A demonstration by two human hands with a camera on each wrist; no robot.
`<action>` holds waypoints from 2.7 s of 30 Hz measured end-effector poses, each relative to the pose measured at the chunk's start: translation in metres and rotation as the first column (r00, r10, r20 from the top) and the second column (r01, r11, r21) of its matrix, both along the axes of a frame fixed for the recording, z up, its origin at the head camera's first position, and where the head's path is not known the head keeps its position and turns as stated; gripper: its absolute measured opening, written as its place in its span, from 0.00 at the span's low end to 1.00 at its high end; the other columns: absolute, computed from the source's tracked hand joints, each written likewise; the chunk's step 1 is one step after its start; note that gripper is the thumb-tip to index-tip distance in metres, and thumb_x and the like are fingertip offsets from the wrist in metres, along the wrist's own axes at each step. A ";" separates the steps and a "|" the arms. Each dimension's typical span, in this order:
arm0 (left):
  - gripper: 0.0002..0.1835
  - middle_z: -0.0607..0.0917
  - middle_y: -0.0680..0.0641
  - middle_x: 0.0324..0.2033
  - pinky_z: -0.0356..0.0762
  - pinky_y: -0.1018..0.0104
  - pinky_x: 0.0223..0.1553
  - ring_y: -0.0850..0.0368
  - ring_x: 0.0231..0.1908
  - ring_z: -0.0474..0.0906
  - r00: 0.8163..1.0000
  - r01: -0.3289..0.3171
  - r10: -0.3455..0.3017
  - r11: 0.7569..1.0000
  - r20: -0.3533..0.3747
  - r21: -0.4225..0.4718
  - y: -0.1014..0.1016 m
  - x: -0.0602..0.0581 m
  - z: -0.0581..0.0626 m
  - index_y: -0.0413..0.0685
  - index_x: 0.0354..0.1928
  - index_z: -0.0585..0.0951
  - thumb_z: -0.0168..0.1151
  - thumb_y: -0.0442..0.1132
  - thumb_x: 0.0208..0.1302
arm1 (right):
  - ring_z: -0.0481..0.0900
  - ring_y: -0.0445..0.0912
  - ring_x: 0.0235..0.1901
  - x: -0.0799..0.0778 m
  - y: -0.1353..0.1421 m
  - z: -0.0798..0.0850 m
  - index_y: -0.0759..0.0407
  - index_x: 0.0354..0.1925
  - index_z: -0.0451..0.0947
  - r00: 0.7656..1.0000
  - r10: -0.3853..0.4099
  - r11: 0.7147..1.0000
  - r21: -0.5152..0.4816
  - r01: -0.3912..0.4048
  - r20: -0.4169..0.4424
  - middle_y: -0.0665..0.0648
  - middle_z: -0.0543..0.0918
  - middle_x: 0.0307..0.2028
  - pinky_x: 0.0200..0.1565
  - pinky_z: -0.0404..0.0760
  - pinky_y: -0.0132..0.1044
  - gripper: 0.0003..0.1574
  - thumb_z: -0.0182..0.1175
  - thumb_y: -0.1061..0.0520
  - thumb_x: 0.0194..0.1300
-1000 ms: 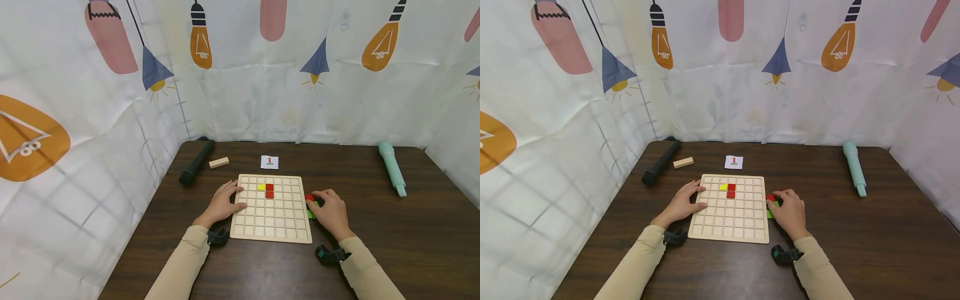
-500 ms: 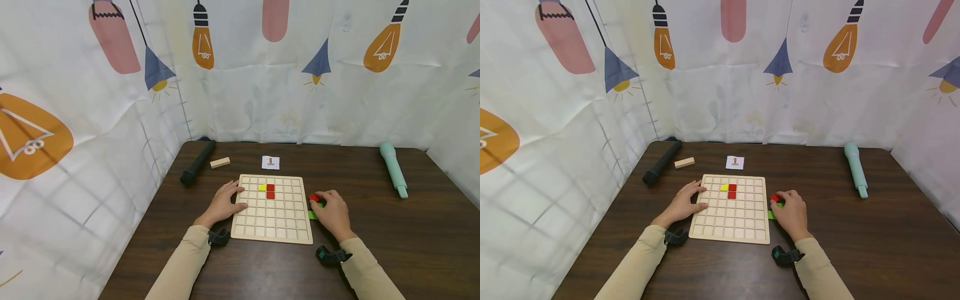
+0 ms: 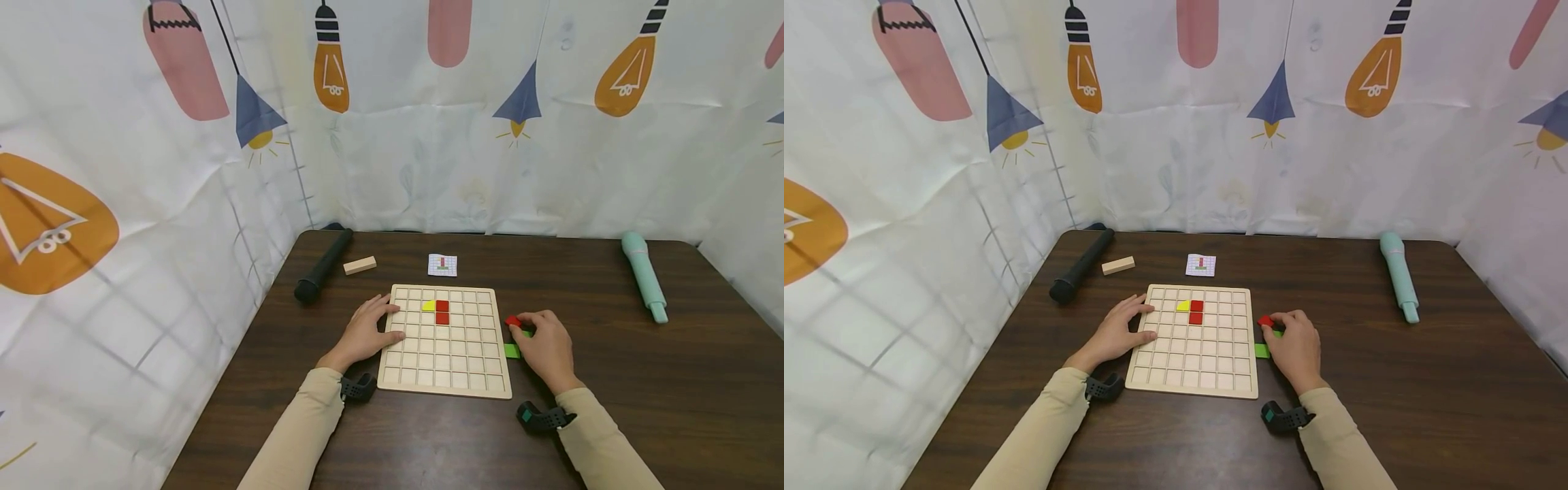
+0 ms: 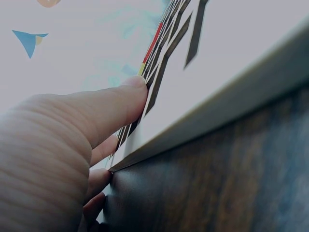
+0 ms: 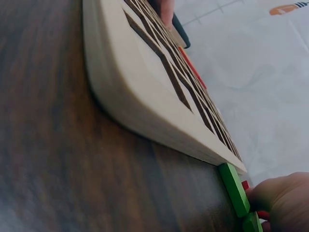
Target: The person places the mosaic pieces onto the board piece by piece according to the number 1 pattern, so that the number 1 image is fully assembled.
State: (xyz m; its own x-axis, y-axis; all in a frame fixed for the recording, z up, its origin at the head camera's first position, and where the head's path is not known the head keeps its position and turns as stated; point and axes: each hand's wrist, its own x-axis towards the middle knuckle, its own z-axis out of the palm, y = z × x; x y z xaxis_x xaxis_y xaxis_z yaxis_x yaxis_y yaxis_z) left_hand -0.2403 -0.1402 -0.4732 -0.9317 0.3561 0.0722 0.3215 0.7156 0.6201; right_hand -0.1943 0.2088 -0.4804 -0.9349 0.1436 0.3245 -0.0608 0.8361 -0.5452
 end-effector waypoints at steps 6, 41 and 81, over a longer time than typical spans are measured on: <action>0.31 0.63 0.46 0.72 0.47 0.39 0.70 0.46 0.74 0.50 1.000 0.008 -0.008 1.000 -0.013 0.007 -0.001 0.000 0.000 0.49 0.63 0.76 0.70 0.51 0.58 | 0.79 0.58 0.39 -0.002 0.000 -0.004 0.63 0.47 0.84 0.999 0.002 0.999 -0.032 -0.004 -0.054 0.62 0.80 0.41 0.39 0.76 0.54 0.18 0.67 0.53 0.63; 0.30 0.64 0.46 0.72 0.48 0.41 0.71 0.47 0.73 0.52 1.000 -0.021 0.022 1.000 -0.013 0.013 0.002 0.001 0.002 0.49 0.61 0.77 0.71 0.51 0.57 | 0.68 0.40 0.24 0.002 -0.049 -0.002 0.55 0.47 0.85 0.941 0.281 0.932 -0.181 -0.314 -0.187 0.49 0.82 0.38 0.24 0.67 0.30 0.16 0.71 0.57 0.59; 0.31 0.62 0.50 0.73 0.47 0.42 0.71 0.51 0.74 0.49 0.999 -0.032 0.033 0.999 0.016 -0.021 0.004 -0.002 -0.001 0.52 0.63 0.76 0.70 0.53 0.58 | 0.70 0.41 0.29 -0.007 -0.091 -0.002 0.55 0.43 0.86 0.932 0.350 0.929 -0.087 -0.359 -0.097 0.47 0.81 0.38 0.30 0.71 0.33 0.14 0.72 0.54 0.58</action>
State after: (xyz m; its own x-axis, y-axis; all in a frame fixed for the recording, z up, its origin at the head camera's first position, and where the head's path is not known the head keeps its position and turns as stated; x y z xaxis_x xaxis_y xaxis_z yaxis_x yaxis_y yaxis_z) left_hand -0.2426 -0.1366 -0.4737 -0.9437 0.3270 0.0496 0.2878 0.7379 0.6104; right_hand -0.2011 0.1179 -0.4823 -0.9030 -0.1567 0.3999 -0.3891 0.6927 -0.6072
